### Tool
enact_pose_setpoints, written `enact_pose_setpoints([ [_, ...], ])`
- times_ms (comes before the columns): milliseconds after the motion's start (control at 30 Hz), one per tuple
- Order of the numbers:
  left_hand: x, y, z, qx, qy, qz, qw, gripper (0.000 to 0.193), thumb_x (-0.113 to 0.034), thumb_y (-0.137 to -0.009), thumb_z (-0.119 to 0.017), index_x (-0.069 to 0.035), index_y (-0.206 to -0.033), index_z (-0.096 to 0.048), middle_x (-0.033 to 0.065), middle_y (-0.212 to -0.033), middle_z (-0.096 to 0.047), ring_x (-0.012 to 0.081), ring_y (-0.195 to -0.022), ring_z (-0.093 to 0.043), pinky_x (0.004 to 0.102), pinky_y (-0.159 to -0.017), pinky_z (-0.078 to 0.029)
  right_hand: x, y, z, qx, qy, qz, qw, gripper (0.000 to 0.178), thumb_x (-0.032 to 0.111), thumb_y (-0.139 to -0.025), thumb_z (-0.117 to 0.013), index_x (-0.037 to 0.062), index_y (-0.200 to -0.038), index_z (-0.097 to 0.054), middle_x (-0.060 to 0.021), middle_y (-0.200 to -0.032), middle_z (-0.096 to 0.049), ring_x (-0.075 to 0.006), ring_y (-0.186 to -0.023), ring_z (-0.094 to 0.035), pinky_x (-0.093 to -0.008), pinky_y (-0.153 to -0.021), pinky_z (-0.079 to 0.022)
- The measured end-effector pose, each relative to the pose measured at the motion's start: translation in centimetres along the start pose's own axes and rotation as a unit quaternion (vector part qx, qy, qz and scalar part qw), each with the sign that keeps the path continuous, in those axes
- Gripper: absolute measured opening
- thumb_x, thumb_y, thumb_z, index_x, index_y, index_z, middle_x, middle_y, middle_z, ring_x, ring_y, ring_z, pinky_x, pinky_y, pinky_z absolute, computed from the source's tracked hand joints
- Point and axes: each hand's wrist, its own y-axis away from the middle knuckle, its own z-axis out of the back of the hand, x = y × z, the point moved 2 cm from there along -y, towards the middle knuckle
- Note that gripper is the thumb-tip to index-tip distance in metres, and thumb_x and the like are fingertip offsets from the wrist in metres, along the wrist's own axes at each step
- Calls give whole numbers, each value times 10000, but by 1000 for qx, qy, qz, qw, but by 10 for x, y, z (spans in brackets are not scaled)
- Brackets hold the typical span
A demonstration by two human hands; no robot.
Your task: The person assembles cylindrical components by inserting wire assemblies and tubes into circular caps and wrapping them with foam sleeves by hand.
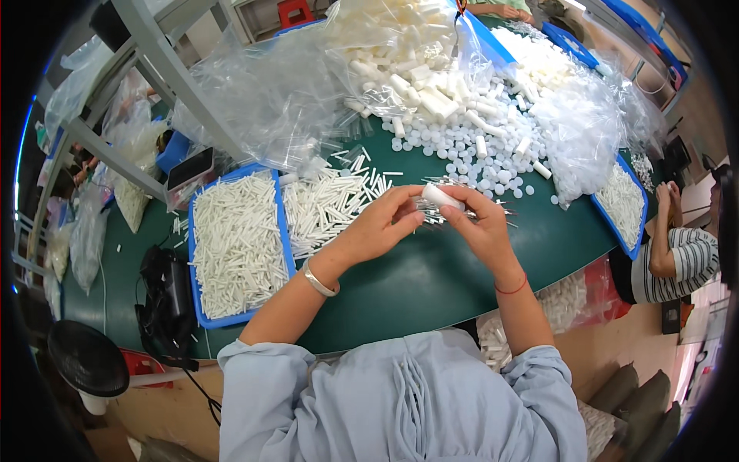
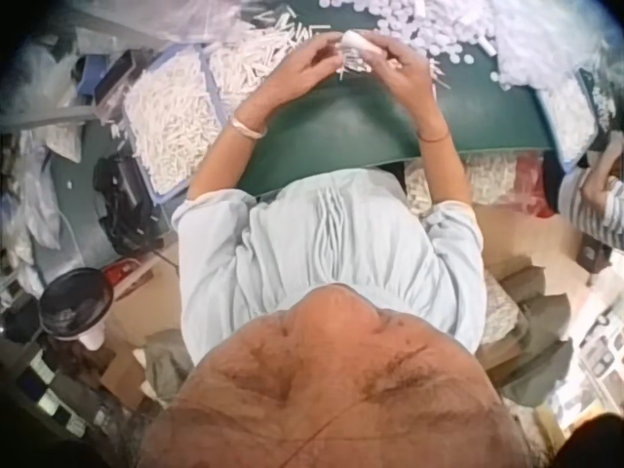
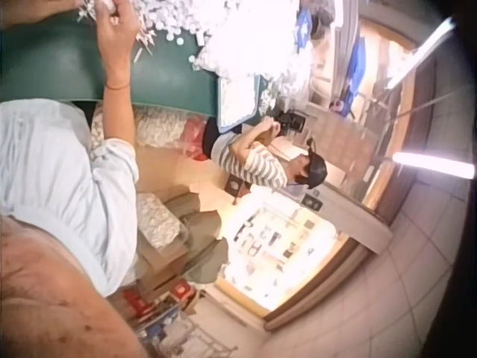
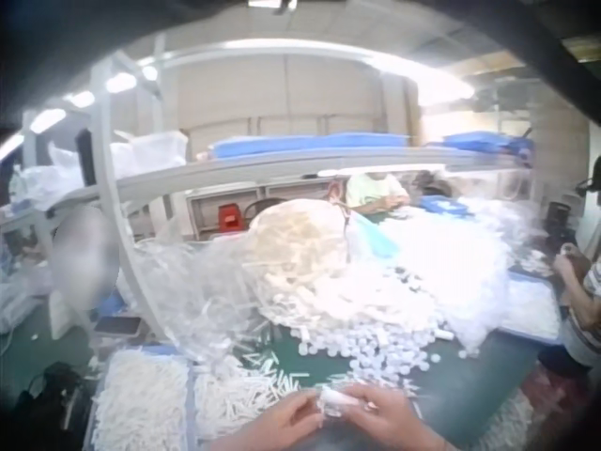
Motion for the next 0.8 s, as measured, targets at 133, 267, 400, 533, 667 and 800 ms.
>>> enact_pose_setpoints([
  [133,-10,7,-10,-32,15,71,997,348,-258,-929,-617,-21,-1180,-567,37,-804,-541,111,-692,-490,251,-646,-432,10,9,8,22,130,72,989,253,91,-810,-721,12,-1045,-671,-79,-885,-666,-139,-745,-606,-263,-662,-486],
  [267,-20,13,-13,-35,-64,69,995,289,-284,-908,-623,-39,-1060,-642,90,-785,-579,174,-676,-541,302,-642,-453,26,18,10,77,217,66,971,293,69,-768,-736,53,-1057,-691,-93,-900,-667,-179,-757,-608,-297,-675,-485],
  [400,-22,19,-14,14,-161,85,983,298,-313,-888,-625,-55,-1035,-649,127,-834,-615,245,-720,-589,352,-669,-472,33,22,5,113,275,135,945,262,58,-742,-724,69,-1002,-689,-106,-825,-631,-260,-759,-602,-350,-671,-492],
  [533,-35,19,-26,7,-160,82,984,328,-359,-879,-615,-52,-983,-663,151,-852,-648,305,-788,-623,401,-700,-481,27,26,-7,128,265,128,947,324,30,-744,-685,47,-1063,-630,-119,-862,-632,-305,-811,-604,-381,-711,-492],
  [667,-38,15,-26,28,-200,164,966,347,-382,-893,-591,-45,-906,-677,153,-840,-664,295,-748,-627,386,-693,-481,24,23,-24,136,222,86,962,483,25,-749,-689,58,-1207,-541,-130,-927,-633,-296,-848,-617,-372,-737,-495],
  [800,-12,19,-21,6,44,199,979,395,-405,-908,-568,-24,-860,-662,61,-752,-630,157,-685,-579,295,-659,-459,23,17,-14,108,88,35,990,497,101,-767,-759,58,-1229,-581,-75,-1009,-637,-206,-911,-617,-314,-824,-484],
])
